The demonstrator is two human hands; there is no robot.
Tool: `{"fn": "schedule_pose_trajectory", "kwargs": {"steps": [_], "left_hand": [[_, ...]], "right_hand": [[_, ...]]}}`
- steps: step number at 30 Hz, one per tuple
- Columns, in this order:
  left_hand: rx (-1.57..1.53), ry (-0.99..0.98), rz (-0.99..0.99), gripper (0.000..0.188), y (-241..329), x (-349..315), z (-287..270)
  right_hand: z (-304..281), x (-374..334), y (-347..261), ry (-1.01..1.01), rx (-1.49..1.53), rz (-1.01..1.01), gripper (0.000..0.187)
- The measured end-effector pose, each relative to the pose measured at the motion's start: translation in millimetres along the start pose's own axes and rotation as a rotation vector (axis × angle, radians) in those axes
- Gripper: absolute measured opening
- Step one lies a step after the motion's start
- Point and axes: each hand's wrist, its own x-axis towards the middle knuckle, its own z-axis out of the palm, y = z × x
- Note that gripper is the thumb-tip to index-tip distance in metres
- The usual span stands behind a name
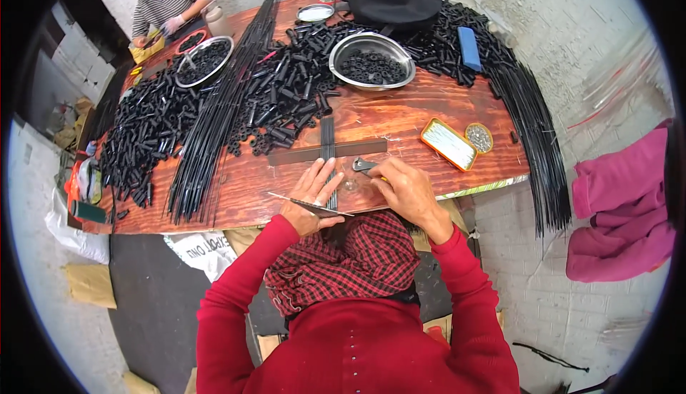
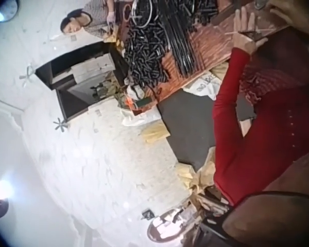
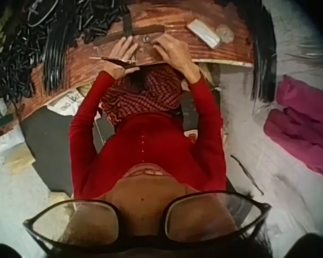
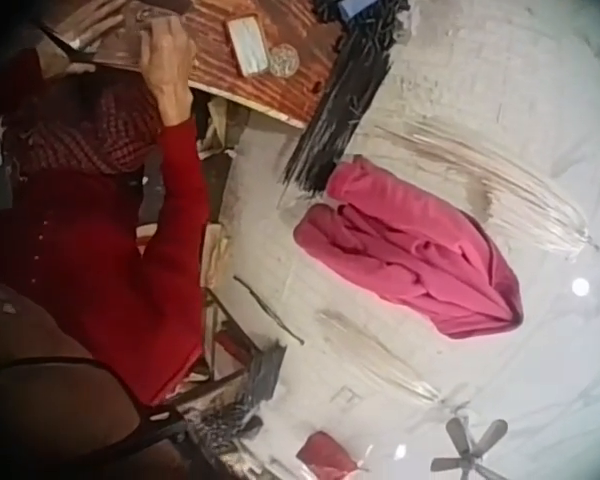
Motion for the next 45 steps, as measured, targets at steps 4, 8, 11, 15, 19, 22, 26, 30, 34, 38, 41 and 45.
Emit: {"fn": "schedule_pose_trajectory", "kwargs": {"steps": [4,8,11,15,19,22,26,30,34,38,41,45], "left_hand": [[0.002,-0.014,-0.007,0.100,-1,2,-3],[0.036,0.008,-0.021,0.102,-1,0,-5],[0.041,0.011,-0.048,0.102,2,5,-6],[0.044,-0.031,-0.065,0.103,0,4,-3],[0.028,-0.019,-0.053,0.103,-2,0,-4],[0.000,-0.008,-0.062,0.099,-6,-3,-10],[-0.031,-0.024,-0.062,0.101,-10,-4,-12],[-0.062,-0.011,-0.080,0.105,-11,-4,-12],[-0.061,-0.008,-0.096,0.102,-12,-8,-11],[-0.069,0.005,-0.079,0.096,-14,-9,-10],[-0.089,-0.006,-0.067,0.094,-17,-6,-12],[-0.107,-0.036,-0.094,0.091,-18,-6,-15]], "right_hand": [[-25,-15,27,0.059,-0.013,0.106,0.009],[-54,-25,66,0.139,-0.129,0.190,0.010],[-68,-28,98,0.184,-0.222,0.261,0.009],[-64,-18,124,0.167,-0.283,0.292,0.011],[-51,-5,140,0.104,-0.380,0.208,0.013],[-46,-3,146,0.102,-0.375,0.281,0.011],[-47,-3,149,0.090,-0.350,0.296,0.007],[-50,0,156,0.126,-0.300,0.307,0.013],[-56,5,154,0.175,-0.298,0.275,0.010],[-54,15,163,0.223,-0.331,0.325,0.008],[-41,36,156,0.214,0.109,0.406,0.008],[3,95,92,0.021,0.211,0.128,0.021]]}}
